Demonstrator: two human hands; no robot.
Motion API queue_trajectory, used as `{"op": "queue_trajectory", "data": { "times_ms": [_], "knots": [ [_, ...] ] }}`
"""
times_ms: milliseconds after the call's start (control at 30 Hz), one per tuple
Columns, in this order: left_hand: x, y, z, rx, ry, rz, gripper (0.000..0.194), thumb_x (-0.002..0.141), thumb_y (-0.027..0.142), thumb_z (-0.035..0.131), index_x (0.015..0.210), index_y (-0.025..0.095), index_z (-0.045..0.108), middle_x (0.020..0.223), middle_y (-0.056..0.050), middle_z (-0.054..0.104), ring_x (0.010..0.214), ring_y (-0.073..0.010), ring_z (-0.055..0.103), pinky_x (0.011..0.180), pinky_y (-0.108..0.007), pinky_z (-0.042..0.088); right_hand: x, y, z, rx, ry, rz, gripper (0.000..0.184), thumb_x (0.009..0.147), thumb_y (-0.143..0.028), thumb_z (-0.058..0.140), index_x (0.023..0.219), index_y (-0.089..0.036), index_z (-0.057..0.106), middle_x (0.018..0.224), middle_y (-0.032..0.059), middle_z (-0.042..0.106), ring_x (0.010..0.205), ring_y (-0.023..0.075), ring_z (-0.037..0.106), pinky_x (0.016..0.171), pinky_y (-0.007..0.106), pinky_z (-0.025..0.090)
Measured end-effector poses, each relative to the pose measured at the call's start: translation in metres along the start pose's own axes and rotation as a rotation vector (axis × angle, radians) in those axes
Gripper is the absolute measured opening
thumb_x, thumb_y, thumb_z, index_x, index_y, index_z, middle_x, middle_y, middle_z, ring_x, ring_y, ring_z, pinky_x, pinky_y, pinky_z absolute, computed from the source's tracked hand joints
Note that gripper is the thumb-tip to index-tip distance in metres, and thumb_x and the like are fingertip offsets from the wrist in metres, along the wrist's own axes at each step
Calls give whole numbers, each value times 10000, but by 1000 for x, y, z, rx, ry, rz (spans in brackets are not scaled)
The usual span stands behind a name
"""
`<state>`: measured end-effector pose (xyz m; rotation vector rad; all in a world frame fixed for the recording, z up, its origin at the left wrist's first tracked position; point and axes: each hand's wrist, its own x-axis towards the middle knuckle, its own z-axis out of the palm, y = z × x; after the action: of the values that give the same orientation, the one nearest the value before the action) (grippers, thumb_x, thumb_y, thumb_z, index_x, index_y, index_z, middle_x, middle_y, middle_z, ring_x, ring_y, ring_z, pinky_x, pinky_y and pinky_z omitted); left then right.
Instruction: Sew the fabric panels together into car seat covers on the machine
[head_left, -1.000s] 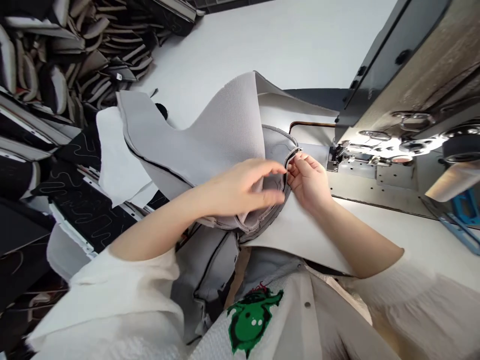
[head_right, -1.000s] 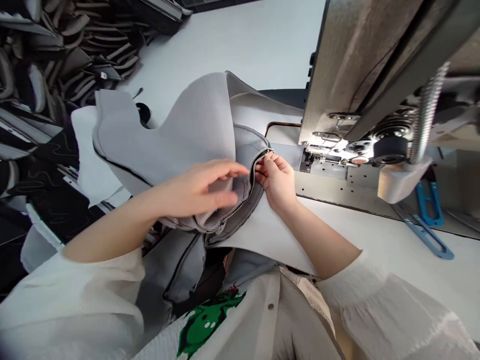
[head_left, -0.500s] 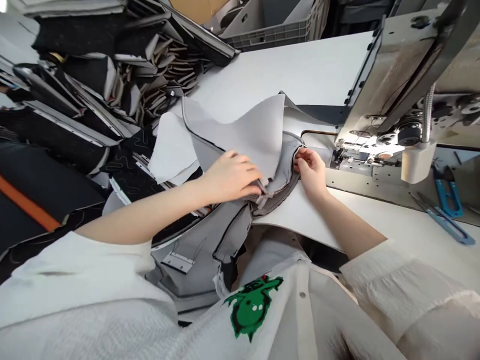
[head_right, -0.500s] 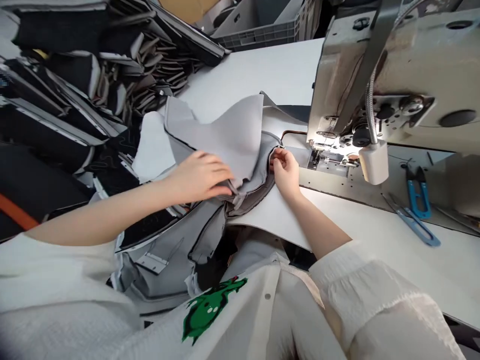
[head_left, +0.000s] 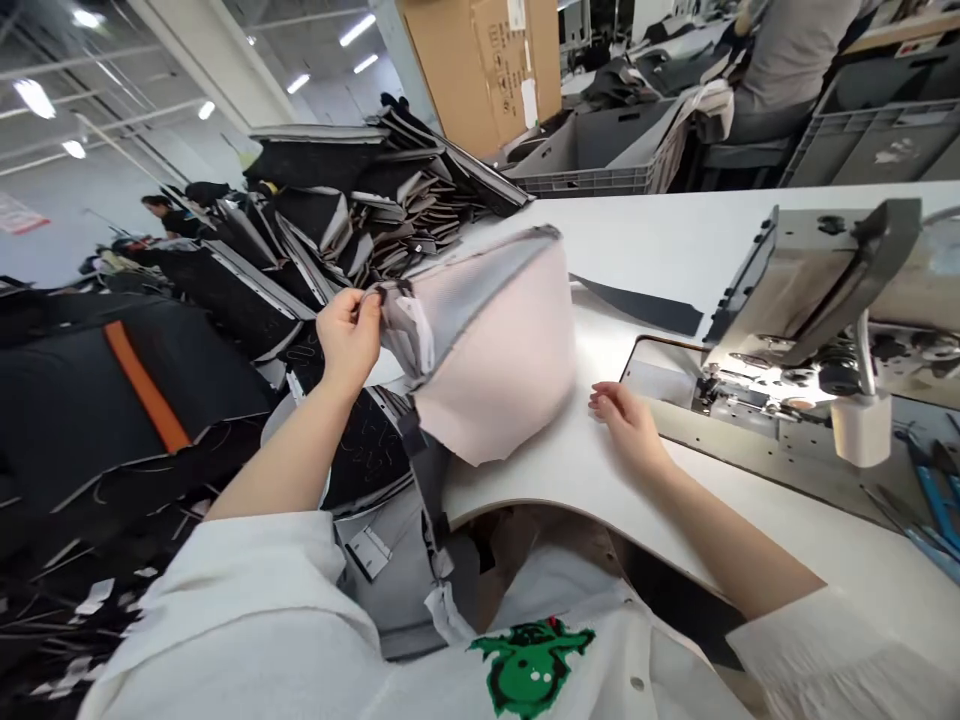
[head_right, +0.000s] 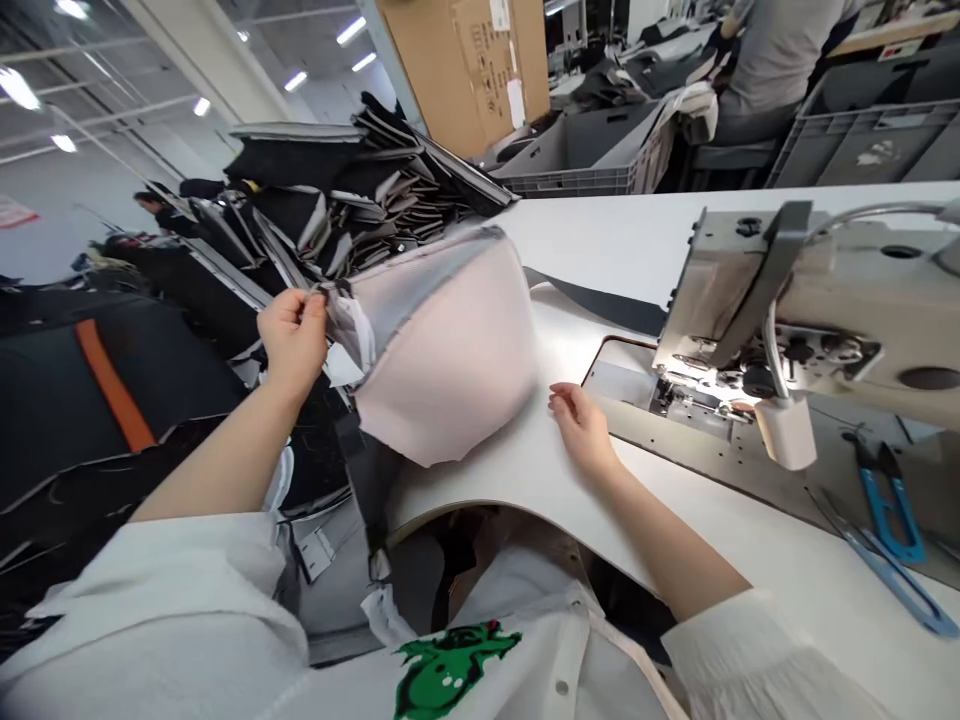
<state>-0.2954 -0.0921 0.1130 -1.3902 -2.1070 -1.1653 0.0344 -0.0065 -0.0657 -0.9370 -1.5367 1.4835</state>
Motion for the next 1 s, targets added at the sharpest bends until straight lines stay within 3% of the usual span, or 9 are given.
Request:
{"op": "queue_trajectory", "data": {
  "times_ms": [133,233,333,433,500,600,733,833,1000],
  "knots": [
    [-33,-44,-1,-50,14,-123,251,887,299,387,652,212,364,623,30,367,608,-129,373,591,-259,322,6,-17,27,284,-264,256,485,817,-616,558,1146,-259,549,1129,88,622,1070,225,602,938,420,468],
    [-59,-46,-14,-43,-204,112,224,896,301,378,692,213,408,669,0,447,662,-157,442,649,-287,372,21,-31,46,528,-342,468,574,823,-684,490,1237,-287,487,1094,86,640,1052,219,619,917,417,499],
    [-66,-30,-32,54,-444,444,221,904,299,365,727,208,459,749,-57,547,743,-195,487,734,-341,390,41,-45,55,675,-267,482,603,811,-741,417,1188,-278,504,899,48,648,952,210,645,874,404,533],
    [-60,-14,-47,110,-642,632,248,911,301,358,706,207,460,762,-77,572,725,-203,482,717,-351,380,55,-58,50,568,-192,434,588,805,-738,440,1184,-297,526,983,53,644,1007,197,624,945,380,502],
    [-56,-8,-53,100,-730,647,268,922,306,343,701,204,457,739,-69,552,706,-198,471,702,-341,378,58,-67,42,396,-158,395,569,815,-707,471,1228,-319,521,1165,73,607,1125,202,575,1009,377,454],
    [-53,-2,-60,11,-875,578,291,932,341,335,711,201,463,729,-53,525,704,-187,468,702,-318,384,55,-82,31,237,-137,220,617,817,-714,461,1320,-356,460,1355,73,499,1256,226,482,1026,400,435],
    [-50,19,-65,-48,-1023,451,366,934,428,352,688,193,486,729,-32,524,696,-166,494,667,-280,389,47,-106,40,21,-227,-24,797,762,-654,602,1443,-380,292,1346,78,476,1220,246,493,981,437,459],
    [-46,43,-60,-31,-953,286,345,914,471,406,734,197,514,707,-8,546,641,-149,515,600,-258,389,35,-114,67,-210,-260,-156,784,759,-581,632,1437,-302,354,1246,107,506,1106,256,538,967,465,452],
    [-31,57,-24,-189,-797,-276,249,844,401,548,978,218,444,591,43,528,449,-150,546,446,-244,415,4,-99,95,-477,-423,-367,661,820,-497,573,1422,-279,409,1223,124,484,1086,270,526,980,476,431]
  ]
}}
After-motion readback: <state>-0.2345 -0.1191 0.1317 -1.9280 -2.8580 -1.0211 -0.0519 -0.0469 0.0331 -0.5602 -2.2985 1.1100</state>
